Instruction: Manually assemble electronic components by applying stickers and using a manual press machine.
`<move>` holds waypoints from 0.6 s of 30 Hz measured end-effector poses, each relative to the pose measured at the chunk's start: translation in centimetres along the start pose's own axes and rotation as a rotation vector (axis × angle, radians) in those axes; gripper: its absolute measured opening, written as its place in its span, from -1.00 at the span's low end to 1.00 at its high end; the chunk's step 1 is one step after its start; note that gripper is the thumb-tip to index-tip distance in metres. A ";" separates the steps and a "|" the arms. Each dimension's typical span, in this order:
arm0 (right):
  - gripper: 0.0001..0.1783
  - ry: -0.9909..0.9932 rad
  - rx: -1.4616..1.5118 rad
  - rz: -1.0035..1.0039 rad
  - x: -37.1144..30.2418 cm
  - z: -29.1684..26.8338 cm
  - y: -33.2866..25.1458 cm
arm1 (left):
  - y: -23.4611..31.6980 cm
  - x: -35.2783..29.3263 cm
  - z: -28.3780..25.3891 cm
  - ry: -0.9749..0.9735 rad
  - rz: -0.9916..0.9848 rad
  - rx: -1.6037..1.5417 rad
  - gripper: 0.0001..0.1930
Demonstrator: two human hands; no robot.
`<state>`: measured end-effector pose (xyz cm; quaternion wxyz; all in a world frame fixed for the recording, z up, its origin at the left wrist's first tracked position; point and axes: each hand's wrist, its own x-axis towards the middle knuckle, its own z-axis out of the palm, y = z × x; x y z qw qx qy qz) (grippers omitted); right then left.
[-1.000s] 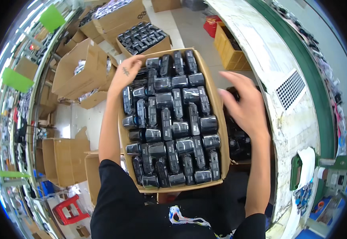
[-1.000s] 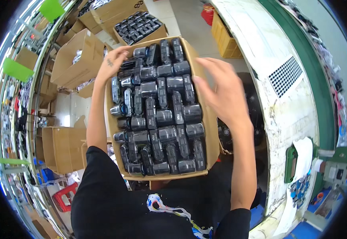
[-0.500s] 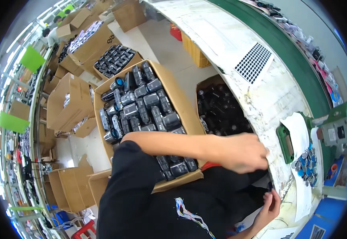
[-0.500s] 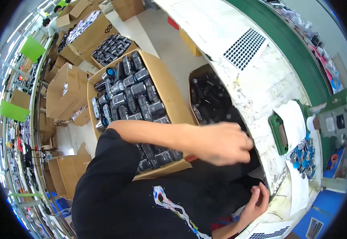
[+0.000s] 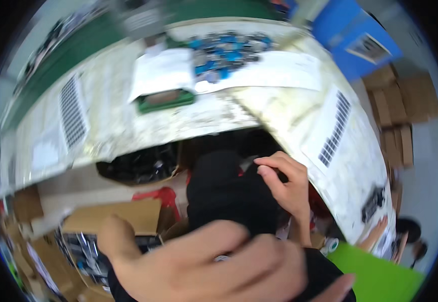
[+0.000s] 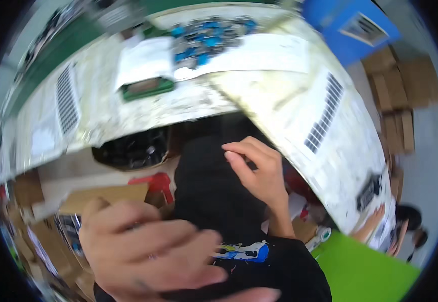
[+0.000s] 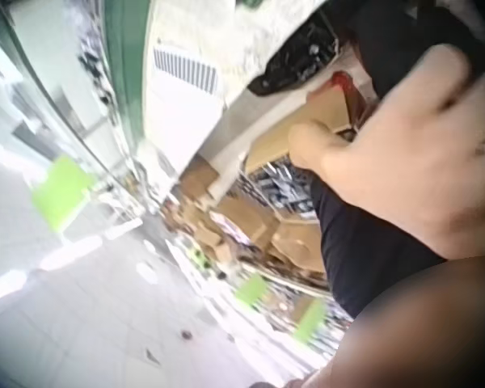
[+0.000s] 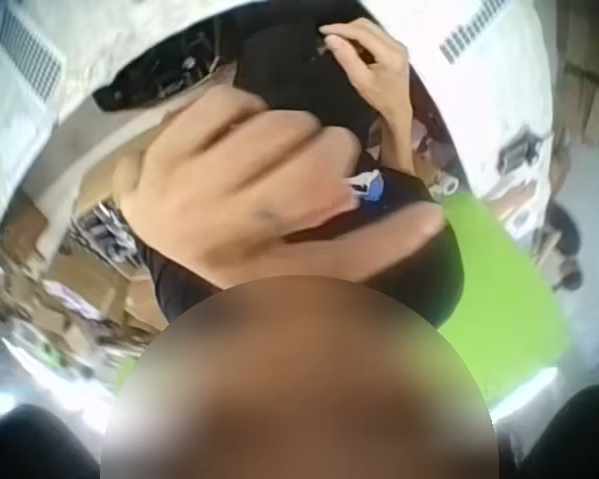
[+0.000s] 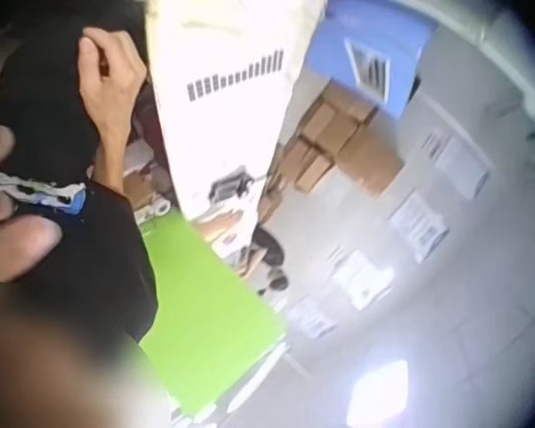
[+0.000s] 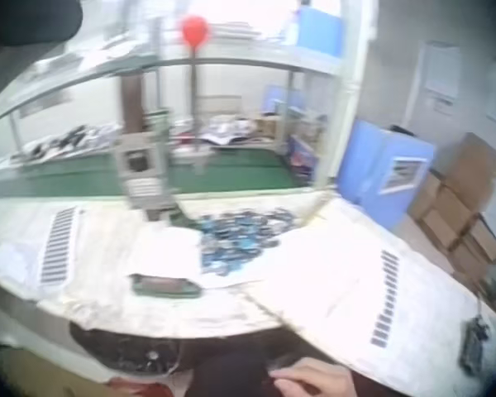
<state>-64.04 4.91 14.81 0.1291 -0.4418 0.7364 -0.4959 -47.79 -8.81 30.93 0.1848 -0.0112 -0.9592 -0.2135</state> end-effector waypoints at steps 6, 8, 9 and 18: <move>-0.89 0.394 -0.217 0.261 -6.0 -7.4 4.3 | -4.5 4.0 7.4 -0.177 0.175 -0.213 -0.64; -0.85 0.552 -0.359 0.264 -6.9 -8.8 6.2 | -5.7 4.8 9.4 -0.250 0.110 -0.209 -0.71; -0.81 0.592 -0.473 0.225 -7.2 -9.9 6.9 | -6.3 5.8 10.8 -0.253 0.107 -0.254 -0.73; -0.61 0.355 -0.662 0.193 -5.9 -7.3 12.3 | -12.6 9.0 19.3 0.016 0.151 -0.240 -0.65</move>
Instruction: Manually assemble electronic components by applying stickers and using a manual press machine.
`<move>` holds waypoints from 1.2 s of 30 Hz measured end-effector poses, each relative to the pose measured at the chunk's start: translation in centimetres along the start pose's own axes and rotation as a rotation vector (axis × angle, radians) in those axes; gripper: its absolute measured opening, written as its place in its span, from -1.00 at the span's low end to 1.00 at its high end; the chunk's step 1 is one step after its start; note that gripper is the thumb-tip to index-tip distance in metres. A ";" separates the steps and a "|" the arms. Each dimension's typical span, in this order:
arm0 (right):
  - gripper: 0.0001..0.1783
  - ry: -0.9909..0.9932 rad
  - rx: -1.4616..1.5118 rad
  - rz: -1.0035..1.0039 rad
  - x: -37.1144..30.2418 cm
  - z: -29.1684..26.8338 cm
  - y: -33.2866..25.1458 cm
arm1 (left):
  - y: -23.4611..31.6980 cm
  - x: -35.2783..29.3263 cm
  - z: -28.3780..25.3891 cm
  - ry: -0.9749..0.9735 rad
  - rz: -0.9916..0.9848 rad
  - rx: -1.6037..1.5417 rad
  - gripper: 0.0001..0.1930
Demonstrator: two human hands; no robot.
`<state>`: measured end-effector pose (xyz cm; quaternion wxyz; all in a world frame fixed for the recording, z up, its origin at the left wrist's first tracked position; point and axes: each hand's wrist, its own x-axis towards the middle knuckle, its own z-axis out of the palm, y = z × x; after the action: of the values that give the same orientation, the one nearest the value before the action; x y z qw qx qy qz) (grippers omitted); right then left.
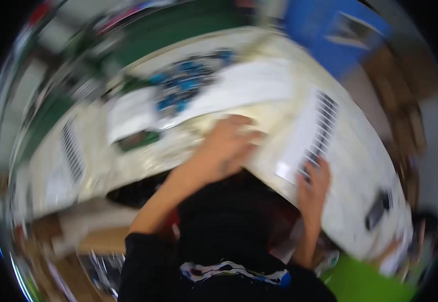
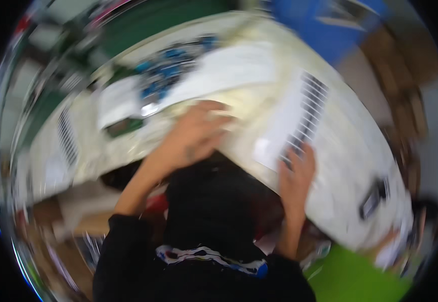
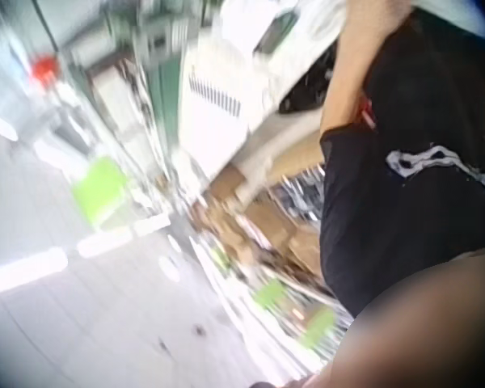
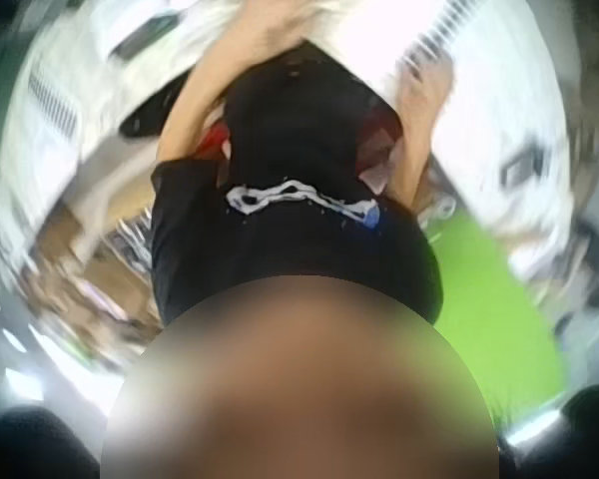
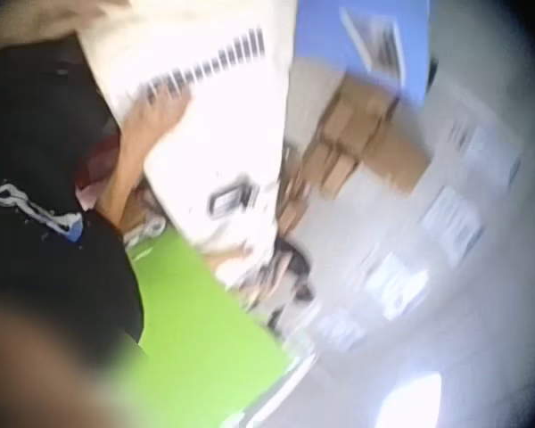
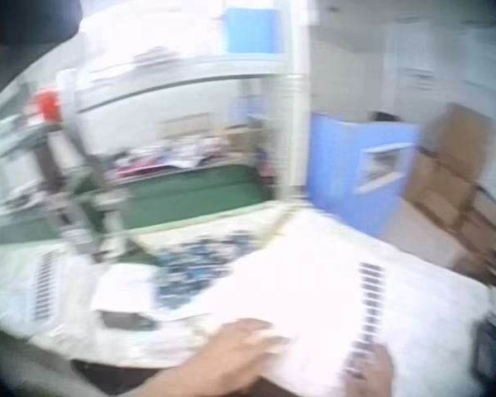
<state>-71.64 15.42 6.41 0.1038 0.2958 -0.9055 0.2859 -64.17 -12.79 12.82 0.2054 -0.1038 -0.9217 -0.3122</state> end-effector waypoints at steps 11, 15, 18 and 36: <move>-0.79 -0.180 0.724 -0.424 0.3 2.9 -11.6 | 7.8 -27.3 -13.6 0.741 -0.753 0.699 -0.86; -0.80 -0.469 0.753 -0.602 -1.3 3.8 -15.8 | 15.7 -45.7 -16.6 1.123 -1.330 1.045 -0.79; -0.83 -0.555 0.808 -0.695 -2.3 4.8 -19.1 | 21.4 -59.3 -16.1 1.119 -1.671 1.312 -0.58; -0.86 -0.803 0.805 -0.936 -4.5 6.7 -29.0 | 19.3 -67.8 -15.2 1.269 -1.986 0.615 -0.38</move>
<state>-50.91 -5.54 12.64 -0.2410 0.7486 -0.4777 0.3915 7.41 -11.39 3.99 0.3074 0.8708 -0.3713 -0.0972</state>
